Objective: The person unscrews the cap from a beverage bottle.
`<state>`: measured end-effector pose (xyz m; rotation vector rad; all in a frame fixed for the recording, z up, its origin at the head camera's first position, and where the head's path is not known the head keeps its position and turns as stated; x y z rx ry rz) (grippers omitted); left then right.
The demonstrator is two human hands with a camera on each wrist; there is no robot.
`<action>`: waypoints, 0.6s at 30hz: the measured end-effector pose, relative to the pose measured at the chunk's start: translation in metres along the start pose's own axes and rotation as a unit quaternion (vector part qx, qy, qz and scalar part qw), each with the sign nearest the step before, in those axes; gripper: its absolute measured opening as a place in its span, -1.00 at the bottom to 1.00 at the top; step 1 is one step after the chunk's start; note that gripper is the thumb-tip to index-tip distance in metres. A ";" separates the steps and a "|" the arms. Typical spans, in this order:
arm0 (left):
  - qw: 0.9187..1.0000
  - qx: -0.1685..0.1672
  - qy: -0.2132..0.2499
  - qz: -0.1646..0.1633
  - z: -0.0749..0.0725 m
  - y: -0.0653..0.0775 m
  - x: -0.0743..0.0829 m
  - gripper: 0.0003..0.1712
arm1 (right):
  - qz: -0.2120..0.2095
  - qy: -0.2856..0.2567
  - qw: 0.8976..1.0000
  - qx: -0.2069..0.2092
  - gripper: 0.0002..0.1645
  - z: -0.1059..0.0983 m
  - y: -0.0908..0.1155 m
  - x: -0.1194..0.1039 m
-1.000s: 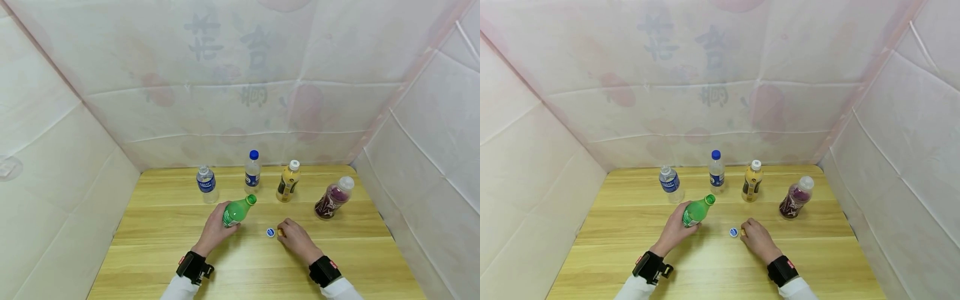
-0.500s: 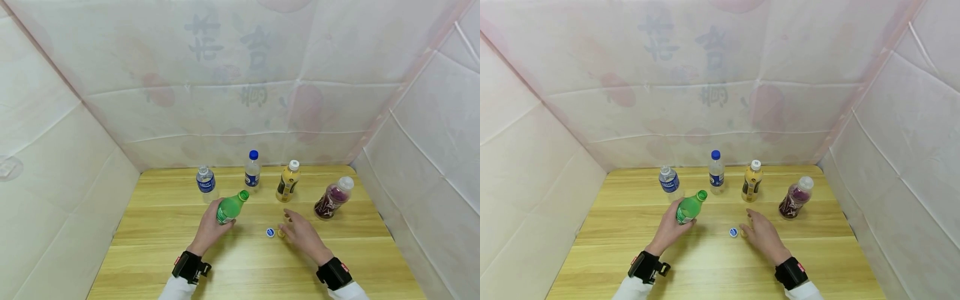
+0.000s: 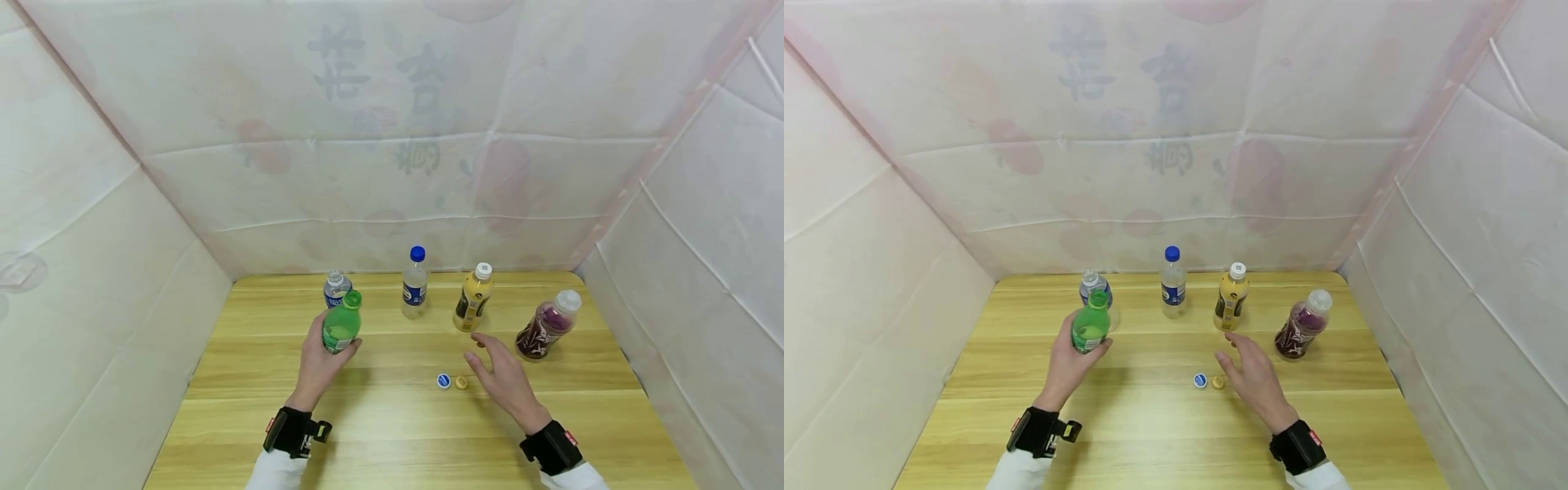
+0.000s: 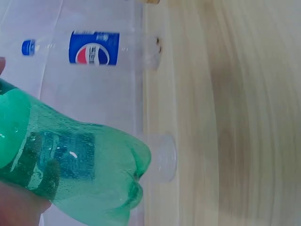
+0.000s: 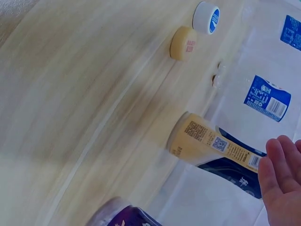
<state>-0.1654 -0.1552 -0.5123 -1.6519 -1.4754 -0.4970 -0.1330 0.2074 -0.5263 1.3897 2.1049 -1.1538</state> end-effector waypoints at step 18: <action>0.988 0.072 0.060 -0.127 -0.034 -0.025 -0.038 -0.05 | -0.027 -0.003 1.000 0.009 -0.52 0.002 0.001 0.001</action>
Point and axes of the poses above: each hand's wrist, its own y-axis away from the middle knuckle, its own z-axis out of the palm, x = y × z, the point moved 5 cm from there along -y, towards the middle knuckle, and after that the axes turned 13 degrees about -y, right-handed, at the moved point
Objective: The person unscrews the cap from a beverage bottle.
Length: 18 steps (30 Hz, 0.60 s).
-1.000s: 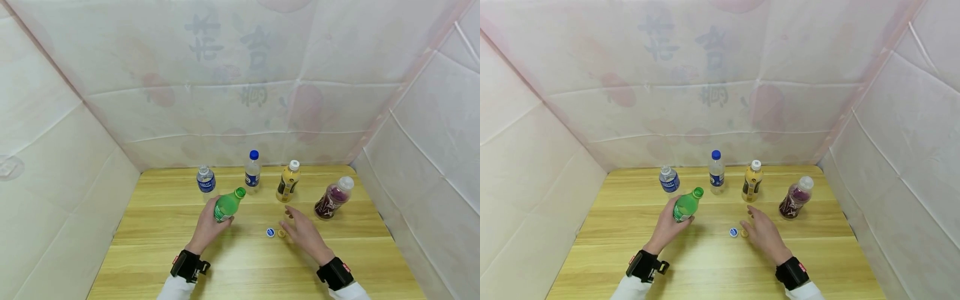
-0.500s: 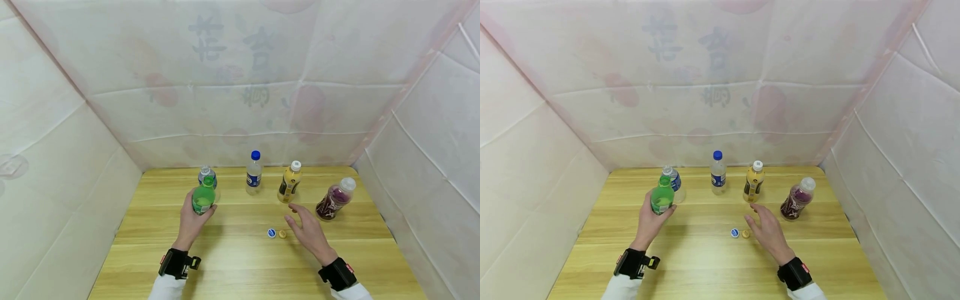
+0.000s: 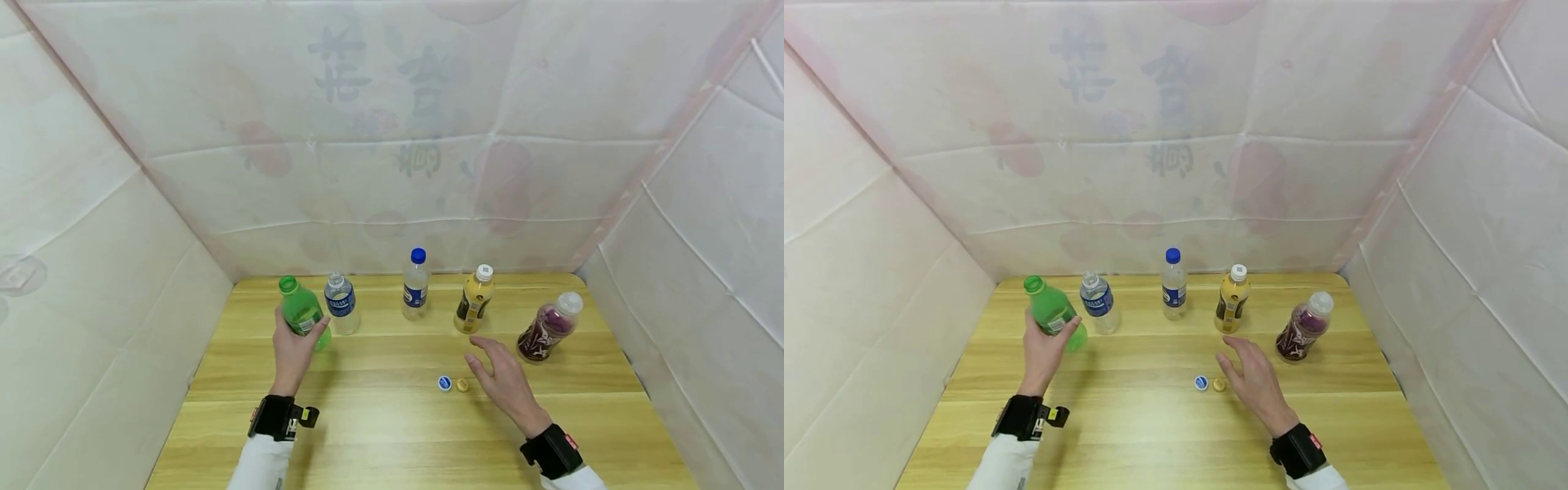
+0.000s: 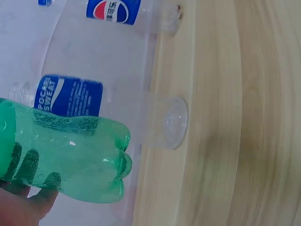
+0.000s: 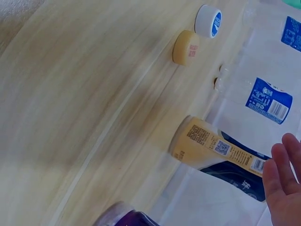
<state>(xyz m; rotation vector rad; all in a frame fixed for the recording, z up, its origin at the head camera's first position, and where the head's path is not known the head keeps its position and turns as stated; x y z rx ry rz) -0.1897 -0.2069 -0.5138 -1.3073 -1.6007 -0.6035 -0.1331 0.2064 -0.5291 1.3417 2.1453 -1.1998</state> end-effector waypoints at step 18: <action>0.998 0.024 0.013 -0.048 -0.011 -0.012 -0.034 0.09 | -0.018 0.008 1.000 -0.006 -0.66 0.002 0.001 -0.004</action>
Point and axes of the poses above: each hand's wrist, its own y-axis away from the middle knuckle, its own z-axis out of the palm, x = y × z, the point moved 5 cm from there along -y, towards the middle knuckle, and after that the axes turned 13 degrees about -y, right-handed, at the moved point
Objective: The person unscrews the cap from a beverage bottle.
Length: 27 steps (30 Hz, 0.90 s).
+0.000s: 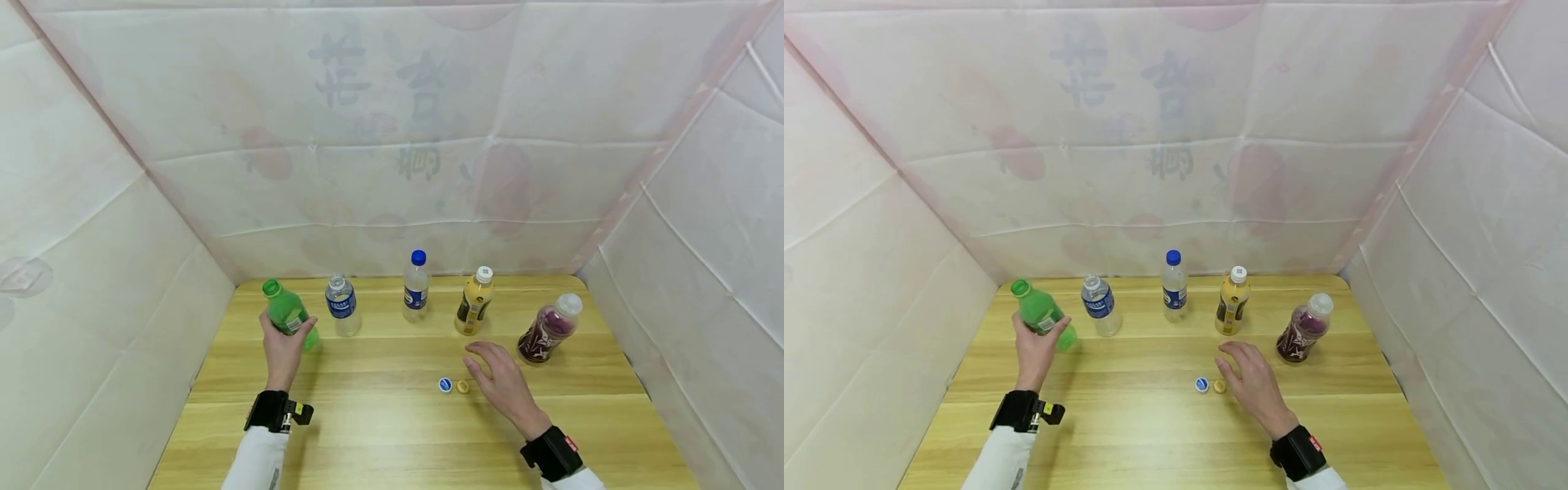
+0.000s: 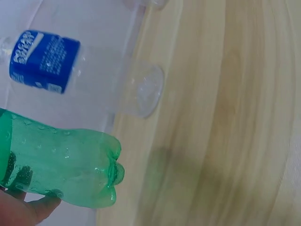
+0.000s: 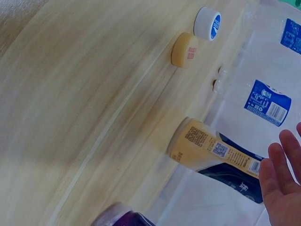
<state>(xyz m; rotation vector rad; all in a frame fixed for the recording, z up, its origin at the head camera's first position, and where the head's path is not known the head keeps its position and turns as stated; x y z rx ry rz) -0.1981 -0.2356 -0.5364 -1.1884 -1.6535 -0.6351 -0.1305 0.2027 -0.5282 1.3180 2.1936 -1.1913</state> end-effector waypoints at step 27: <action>0.998 -0.025 -0.003 -0.050 -0.001 0.005 -0.035 0.46 | -0.019 0.006 1.000 0.002 -0.68 0.000 -0.004 -0.002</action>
Point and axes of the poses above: each hand's wrist, its own y-axis away from the middle knuckle, its own z-axis out of the palm, x = y × z, the point moved 5 cm from there along -y, towards the middle knuckle, and after that the axes turned 13 degrees about -y, right-handed, at the moved point
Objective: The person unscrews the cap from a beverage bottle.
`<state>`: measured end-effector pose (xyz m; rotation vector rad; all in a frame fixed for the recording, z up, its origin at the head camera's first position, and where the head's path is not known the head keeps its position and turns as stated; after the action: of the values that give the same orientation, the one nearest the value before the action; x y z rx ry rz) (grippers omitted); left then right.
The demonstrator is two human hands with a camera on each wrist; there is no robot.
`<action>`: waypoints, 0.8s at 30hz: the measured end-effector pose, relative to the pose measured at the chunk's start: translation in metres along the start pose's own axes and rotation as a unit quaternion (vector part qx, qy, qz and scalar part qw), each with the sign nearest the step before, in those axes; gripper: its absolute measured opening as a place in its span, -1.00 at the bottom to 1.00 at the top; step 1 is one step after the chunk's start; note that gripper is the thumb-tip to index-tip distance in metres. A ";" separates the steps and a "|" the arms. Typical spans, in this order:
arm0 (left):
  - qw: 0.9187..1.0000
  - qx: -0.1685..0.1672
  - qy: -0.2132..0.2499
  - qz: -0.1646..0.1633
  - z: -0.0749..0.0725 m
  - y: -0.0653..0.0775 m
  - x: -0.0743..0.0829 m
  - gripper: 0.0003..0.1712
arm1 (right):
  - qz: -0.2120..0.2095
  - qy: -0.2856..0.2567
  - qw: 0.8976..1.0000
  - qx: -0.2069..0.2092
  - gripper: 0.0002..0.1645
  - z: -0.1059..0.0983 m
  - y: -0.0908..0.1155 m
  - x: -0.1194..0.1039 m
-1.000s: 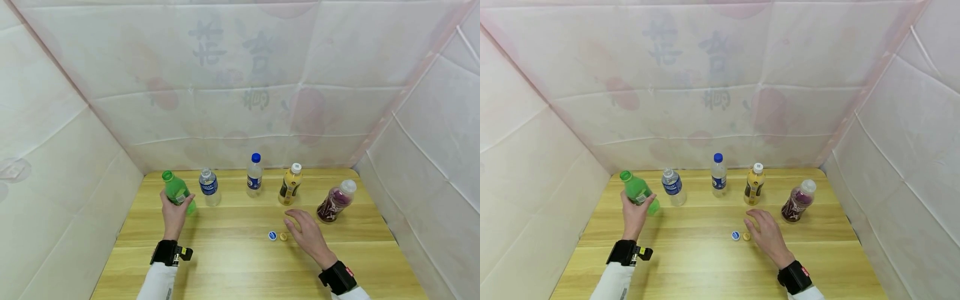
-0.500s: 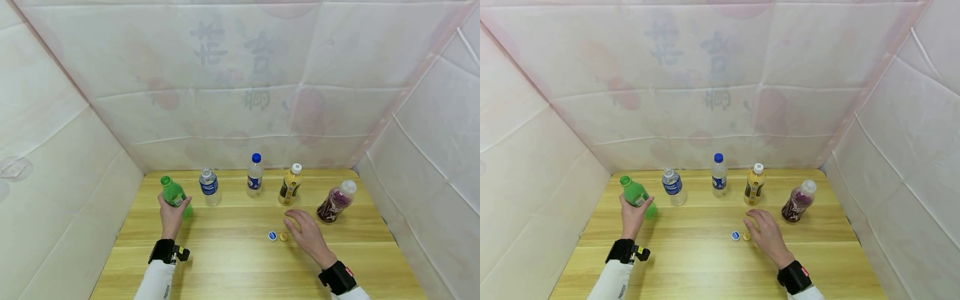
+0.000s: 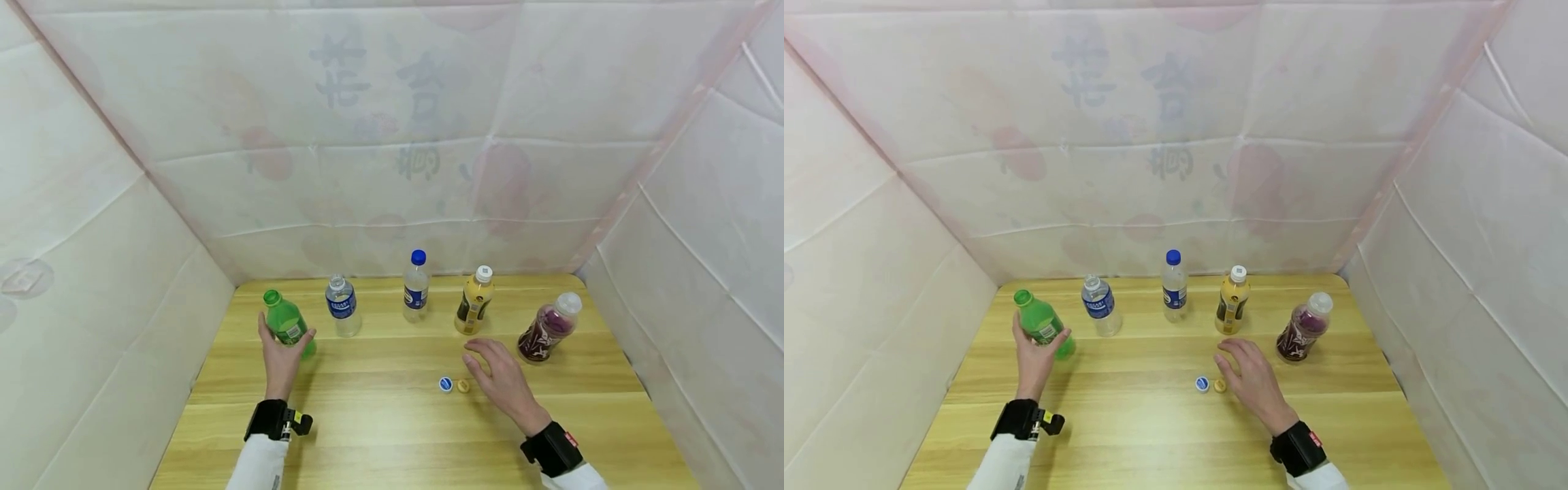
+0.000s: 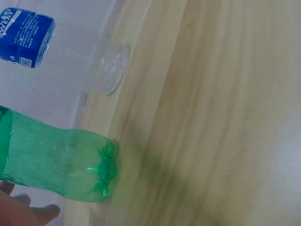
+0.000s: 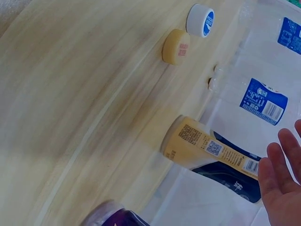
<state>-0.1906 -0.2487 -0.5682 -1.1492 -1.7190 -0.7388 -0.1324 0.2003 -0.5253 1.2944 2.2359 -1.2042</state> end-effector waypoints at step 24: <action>0.951 0.043 -0.098 0.291 0.021 0.072 0.053 -0.40 | 0.062 -0.059 0.992 0.094 -0.31 -0.019 -0.033 0.003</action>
<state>-0.1394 -0.1834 -0.5289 -1.6050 -1.4324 -0.1874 -0.1582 0.2084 -0.4981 1.3681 1.9682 -1.4339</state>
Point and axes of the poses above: each hand's wrist, its own y-axis away from the middle knuckle, its own z-axis out of the palm, x = y × z, the point moved 5 cm from there along -y, towards the middle knuckle, and after that the axes turned 13 degrees about -y, right-handed, at the moved point
